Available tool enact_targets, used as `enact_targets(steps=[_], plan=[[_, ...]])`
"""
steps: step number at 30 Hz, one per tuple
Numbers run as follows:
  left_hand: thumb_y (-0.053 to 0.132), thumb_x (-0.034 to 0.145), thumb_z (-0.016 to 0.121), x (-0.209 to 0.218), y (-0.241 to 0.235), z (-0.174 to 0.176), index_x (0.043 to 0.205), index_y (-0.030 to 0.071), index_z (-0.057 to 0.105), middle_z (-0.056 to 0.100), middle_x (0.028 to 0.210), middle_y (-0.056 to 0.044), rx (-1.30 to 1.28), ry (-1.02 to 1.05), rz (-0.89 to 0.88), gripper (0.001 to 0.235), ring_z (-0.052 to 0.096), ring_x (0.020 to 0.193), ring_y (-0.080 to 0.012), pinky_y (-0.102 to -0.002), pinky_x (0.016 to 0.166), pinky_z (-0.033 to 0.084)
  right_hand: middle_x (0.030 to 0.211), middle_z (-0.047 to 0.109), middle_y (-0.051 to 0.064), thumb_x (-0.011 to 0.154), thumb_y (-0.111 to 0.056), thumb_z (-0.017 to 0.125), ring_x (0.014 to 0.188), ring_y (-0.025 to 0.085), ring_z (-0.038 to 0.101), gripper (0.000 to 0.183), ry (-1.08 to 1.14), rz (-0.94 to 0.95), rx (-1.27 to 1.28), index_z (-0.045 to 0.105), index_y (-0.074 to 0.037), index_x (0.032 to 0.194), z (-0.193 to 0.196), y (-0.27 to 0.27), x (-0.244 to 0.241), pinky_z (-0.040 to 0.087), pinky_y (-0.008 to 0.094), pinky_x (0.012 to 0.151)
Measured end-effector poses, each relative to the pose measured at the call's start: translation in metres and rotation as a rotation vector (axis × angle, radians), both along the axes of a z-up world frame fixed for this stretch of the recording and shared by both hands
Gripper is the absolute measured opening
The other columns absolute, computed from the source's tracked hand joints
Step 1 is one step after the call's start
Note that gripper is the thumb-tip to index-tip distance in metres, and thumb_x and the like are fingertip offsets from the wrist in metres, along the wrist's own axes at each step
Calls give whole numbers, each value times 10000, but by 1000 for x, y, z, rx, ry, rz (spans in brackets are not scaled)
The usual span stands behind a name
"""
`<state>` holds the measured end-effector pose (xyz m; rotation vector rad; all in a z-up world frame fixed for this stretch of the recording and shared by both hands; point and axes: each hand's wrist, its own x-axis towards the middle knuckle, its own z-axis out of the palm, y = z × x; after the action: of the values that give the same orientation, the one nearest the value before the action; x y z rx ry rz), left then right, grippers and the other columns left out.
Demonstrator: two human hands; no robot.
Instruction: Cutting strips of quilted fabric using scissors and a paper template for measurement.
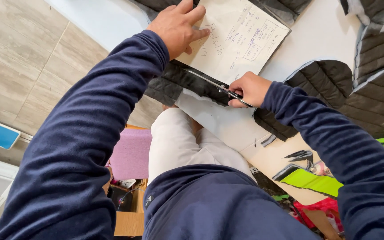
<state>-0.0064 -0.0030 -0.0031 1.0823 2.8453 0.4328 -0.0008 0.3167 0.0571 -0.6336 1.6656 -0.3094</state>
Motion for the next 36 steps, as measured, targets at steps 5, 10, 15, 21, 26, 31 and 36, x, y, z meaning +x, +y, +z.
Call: enact_targets(steps=[5,10,15,21,26,31,36], plan=[[523,662,860,1,0,-4,1381,300,715,515,1280,-94,7,27,-7,766,505,1135,-286,-416,749,559,542,490,1,818,-337,784,518,175,428,318,6,-20,-51,616,-94,698,-2,-13,4,371,320,546],[544,680,837,1,0,-1,1417,314,686,498,1349,-106,-40,-4,-16,787,536,1132,-278,-413,757,566,505,537,-8,841,-296,782,486,152,428,340,-44,-32,-17,582,-93,655,14,-12,2,379,302,529],[535,702,851,8,2,20,1426,209,678,523,1273,-99,-44,4,81,812,503,1144,-286,-413,754,533,638,642,117,792,-399,719,613,351,613,337,175,239,56,631,-74,776,33,20,15,472,458,603],[210,843,1015,55,5,82,1183,-18,680,561,1286,-202,434,63,466,529,578,1067,-390,-511,795,542,744,737,50,786,-403,708,769,335,713,331,203,229,236,729,-132,975,75,63,36,552,462,681],[329,962,796,182,77,57,1005,149,727,656,906,-55,679,-292,1136,198,675,833,-286,-390,758,529,584,619,87,710,-403,767,667,349,689,334,159,-32,108,617,-104,695,61,107,49,532,414,617],[223,937,774,213,145,59,974,80,587,741,915,-120,1111,-1112,1746,238,780,706,-225,-264,481,580,606,614,126,701,-368,785,674,353,683,337,130,-108,95,628,-71,715,51,93,32,517,414,626],[92,891,807,209,180,14,1100,137,388,692,871,-82,1522,-960,1948,470,673,475,-181,-196,392,496,558,618,50,719,-347,774,609,300,664,272,101,-70,111,668,-97,721,34,87,22,512,376,607]])
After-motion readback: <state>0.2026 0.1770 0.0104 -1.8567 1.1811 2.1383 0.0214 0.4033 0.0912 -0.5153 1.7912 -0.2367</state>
